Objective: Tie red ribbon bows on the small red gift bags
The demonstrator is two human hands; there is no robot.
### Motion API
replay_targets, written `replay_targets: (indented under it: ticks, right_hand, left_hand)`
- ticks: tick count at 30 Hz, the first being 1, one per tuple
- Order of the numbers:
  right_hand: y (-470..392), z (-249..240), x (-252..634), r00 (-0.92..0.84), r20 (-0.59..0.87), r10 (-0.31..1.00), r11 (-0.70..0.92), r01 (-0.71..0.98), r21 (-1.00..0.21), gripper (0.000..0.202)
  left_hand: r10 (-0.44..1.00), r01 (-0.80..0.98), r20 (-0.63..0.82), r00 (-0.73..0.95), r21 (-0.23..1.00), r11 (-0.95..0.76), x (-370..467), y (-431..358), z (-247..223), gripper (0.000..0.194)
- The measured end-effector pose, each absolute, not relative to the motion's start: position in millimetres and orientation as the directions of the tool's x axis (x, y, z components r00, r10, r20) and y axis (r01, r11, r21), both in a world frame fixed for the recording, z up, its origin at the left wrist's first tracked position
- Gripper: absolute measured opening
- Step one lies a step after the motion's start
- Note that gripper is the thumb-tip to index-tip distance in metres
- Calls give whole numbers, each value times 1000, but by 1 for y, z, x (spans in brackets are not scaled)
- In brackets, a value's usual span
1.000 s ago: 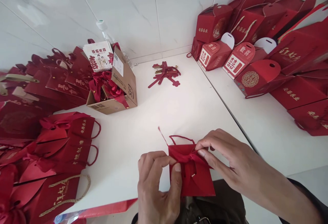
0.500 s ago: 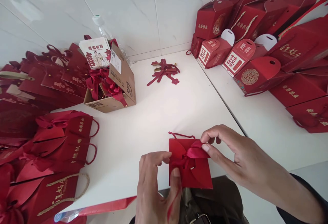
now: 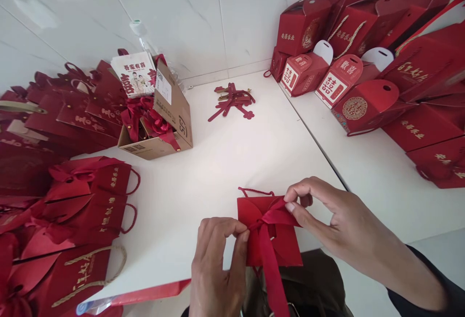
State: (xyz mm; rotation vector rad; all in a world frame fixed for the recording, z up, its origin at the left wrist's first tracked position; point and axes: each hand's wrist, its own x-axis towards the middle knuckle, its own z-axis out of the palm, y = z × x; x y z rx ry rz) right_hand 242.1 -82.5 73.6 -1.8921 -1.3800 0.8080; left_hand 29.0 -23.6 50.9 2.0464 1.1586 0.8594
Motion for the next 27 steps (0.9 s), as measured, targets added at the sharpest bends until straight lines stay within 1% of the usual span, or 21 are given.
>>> replay_targets:
  ticks: [6, 10, 13, 15, 17, 19, 21, 22, 24, 27]
  right_hand:
    - [-83, 72, 242, 307, -129, 943, -285, 548, -786, 8]
    - [-83, 70, 243, 312, -127, 942, -290, 561, -775, 8]
    - [-85, 70, 245, 312, -104, 944, -278, 588, -760, 8]
    - [-88, 71, 246, 291, -63, 955, -235, 607, -759, 8]
    - [-91, 74, 247, 241, 9, 971, -150, 631, -761, 17]
    - [-94, 75, 246, 165, 70, 984, -55, 653, -755, 29]
    - [-94, 75, 244, 83, 90, 992, 13, 658, -753, 38]
    - [-94, 74, 243, 56, 91, 994, 32, 654, -756, 40]
    - [-92, 72, 242, 24, 101, 995, 63, 636, -769, 38]
    - [-87, 69, 241, 26, 122, 992, 82, 593, -801, 25]
  left_hand:
    - [882, 475, 212, 420, 777, -413, 27, -24, 52, 19]
    - [878, 496, 201, 434, 761, -419, 22, -21, 50, 19]
    - [837, 475, 247, 489, 729, -493, 18, -20, 51, 18]
    - [802, 444, 295, 519, 709, -548, 17, -22, 53, 18]
    - [770, 413, 339, 541, 690, -594, 16, -24, 55, 25]
    - [711, 376, 366, 601, 655, -655, 17, -27, 56, 34]
    - [625, 319, 379, 683, 615, -721, 19, -28, 56, 40]
    - [605, 301, 380, 699, 611, -732, 19, -28, 55, 40]
    - [614, 281, 386, 688, 639, -716, 21, -29, 53, 33]
    - [654, 264, 378, 655, 697, -667, 23, -31, 51, 25]
